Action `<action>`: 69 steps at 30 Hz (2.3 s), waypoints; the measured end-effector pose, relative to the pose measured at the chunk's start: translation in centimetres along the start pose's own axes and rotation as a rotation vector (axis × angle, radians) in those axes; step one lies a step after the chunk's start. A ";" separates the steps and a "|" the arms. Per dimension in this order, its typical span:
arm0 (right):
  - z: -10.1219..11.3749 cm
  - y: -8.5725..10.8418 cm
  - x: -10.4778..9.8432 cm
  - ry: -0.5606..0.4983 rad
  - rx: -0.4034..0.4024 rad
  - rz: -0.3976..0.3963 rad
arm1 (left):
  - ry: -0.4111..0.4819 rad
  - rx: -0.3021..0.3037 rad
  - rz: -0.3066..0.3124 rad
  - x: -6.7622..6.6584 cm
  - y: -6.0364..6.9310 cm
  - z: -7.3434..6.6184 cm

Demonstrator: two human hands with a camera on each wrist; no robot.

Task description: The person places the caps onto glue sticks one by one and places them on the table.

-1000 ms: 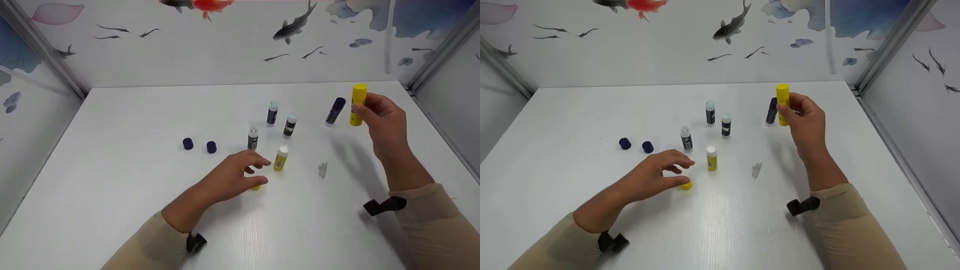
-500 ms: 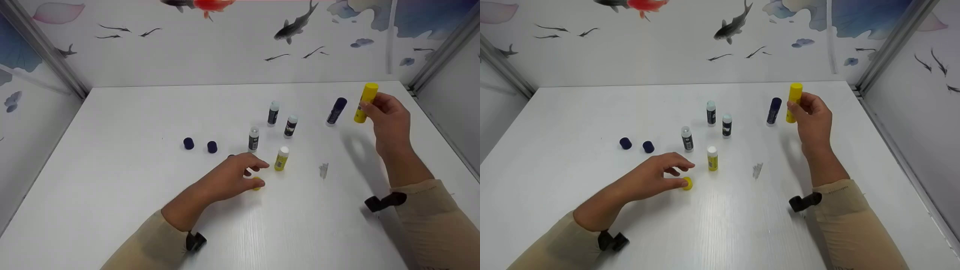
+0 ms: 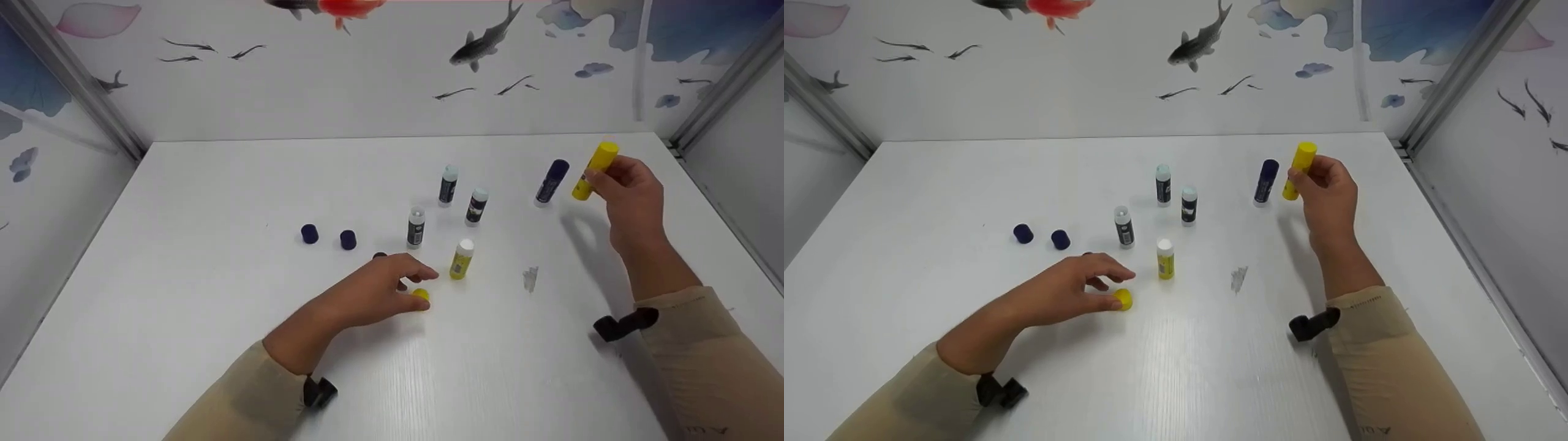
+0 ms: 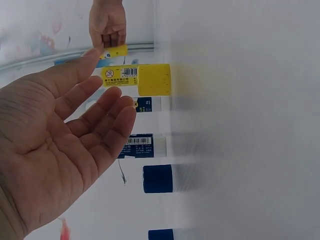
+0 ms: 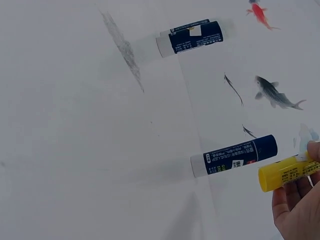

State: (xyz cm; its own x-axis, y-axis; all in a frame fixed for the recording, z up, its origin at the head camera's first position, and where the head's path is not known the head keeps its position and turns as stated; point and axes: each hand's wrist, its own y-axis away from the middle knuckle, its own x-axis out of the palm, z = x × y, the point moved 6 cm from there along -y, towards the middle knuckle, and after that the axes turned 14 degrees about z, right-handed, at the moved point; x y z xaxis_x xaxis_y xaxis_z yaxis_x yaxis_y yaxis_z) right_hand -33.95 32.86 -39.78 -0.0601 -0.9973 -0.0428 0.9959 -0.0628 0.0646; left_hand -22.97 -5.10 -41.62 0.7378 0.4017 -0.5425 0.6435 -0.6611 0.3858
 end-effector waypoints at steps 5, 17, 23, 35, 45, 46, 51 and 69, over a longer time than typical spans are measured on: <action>-0.8 -0.7 0.2 0.038 0.049 0.001 | 0.009 0.016 0.011 0.0 0.0 0.1; -2.6 -2.1 0.2 0.123 0.124 0.013 | 0.084 0.085 0.003 -0.4 0.0 0.4; -3.2 -2.4 0.3 0.146 0.152 0.020 | 0.082 0.088 -0.001 -0.4 -0.1 0.4; -3.3 -2.7 0.4 0.149 0.179 0.044 | 0.079 0.037 0.019 0.0 -0.3 0.1; -3.8 -3.0 0.4 0.140 0.204 0.068 | 0.018 -0.014 0.030 0.2 -0.5 0.1; -3.8 -3.0 0.4 0.146 0.207 0.070 | 0.012 -0.018 0.031 0.2 -0.5 0.1; -4.0 -3.1 0.6 0.165 0.219 0.089 | -0.009 -0.031 0.036 0.0 -0.6 0.0; -4.7 -3.3 0.8 0.166 0.222 0.103 | -0.094 -0.051 0.062 0.5 -1.4 -0.2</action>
State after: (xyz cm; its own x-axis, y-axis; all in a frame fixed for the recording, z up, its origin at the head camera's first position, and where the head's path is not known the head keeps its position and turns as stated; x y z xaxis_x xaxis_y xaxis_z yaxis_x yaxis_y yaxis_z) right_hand -36.99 32.46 -44.67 0.0708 -0.9800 -0.1861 0.9560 0.0134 0.2930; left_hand -23.50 -3.87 -42.29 0.7555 0.2982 -0.5834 0.6087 -0.6488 0.4567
